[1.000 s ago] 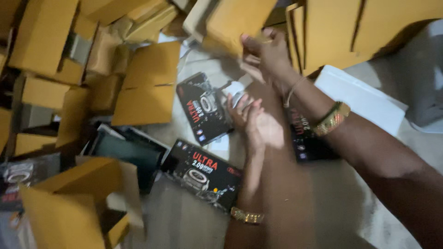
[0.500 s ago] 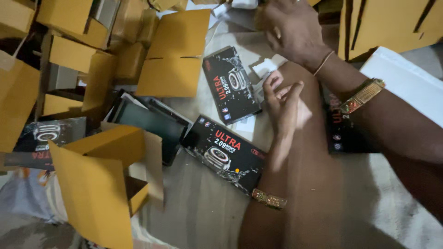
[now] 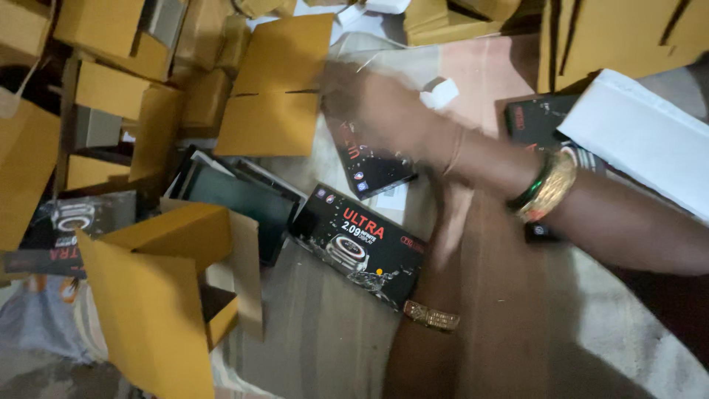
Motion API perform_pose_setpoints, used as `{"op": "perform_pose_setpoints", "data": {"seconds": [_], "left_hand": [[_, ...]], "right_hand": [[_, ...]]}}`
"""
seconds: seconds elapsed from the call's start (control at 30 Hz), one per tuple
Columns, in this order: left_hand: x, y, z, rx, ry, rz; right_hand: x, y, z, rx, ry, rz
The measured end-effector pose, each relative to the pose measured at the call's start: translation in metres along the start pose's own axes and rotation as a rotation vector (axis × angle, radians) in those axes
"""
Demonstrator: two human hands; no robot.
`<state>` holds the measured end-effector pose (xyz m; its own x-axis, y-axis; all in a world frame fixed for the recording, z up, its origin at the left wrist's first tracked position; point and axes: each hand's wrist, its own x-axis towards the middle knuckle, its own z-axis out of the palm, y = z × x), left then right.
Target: The person places a small black product box into a larger brown shipping box, folds the flaps, and seals the box with multiple strips of packing tape. They repeat this process for several items, stacking the sealed boxes nearby.
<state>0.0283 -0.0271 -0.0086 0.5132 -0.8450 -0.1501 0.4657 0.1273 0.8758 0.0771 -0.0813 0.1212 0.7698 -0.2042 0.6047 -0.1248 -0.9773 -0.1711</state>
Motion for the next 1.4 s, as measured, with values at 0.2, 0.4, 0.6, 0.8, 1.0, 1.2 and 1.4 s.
{"op": "perform_pose_setpoints", "data": {"seconds": [0.2,0.4,0.6,0.8,1.0,1.2,1.4], "left_hand": [[-0.002,-0.001,-0.003,-0.018,-0.018,-0.014],[-0.004,-0.003,-0.006,-0.047,-0.036,-0.024],[-0.007,-0.004,-0.012,-0.107,-0.069,-0.039],[-0.012,0.008,-0.009,-0.216,-0.151,-0.063],[-0.019,0.028,0.003,-0.465,-0.425,-0.224],[-0.014,0.002,-0.027,-0.446,-0.661,-0.468],[0.009,-0.019,-0.048,-0.217,-0.503,-0.321]], "right_hand": [[0.06,-0.18,0.044,0.15,0.114,-0.417],[0.109,-0.229,0.079,0.062,0.229,-0.465],[0.084,-0.177,-0.013,-0.228,0.409,-0.31],[-0.071,-0.124,-0.198,-0.22,0.342,0.194],[-0.197,-0.111,-0.269,-0.274,0.376,0.687],[-0.261,-0.057,-0.266,-0.208,0.412,0.649],[-0.276,-0.023,-0.238,-0.068,0.502,0.755]]}}
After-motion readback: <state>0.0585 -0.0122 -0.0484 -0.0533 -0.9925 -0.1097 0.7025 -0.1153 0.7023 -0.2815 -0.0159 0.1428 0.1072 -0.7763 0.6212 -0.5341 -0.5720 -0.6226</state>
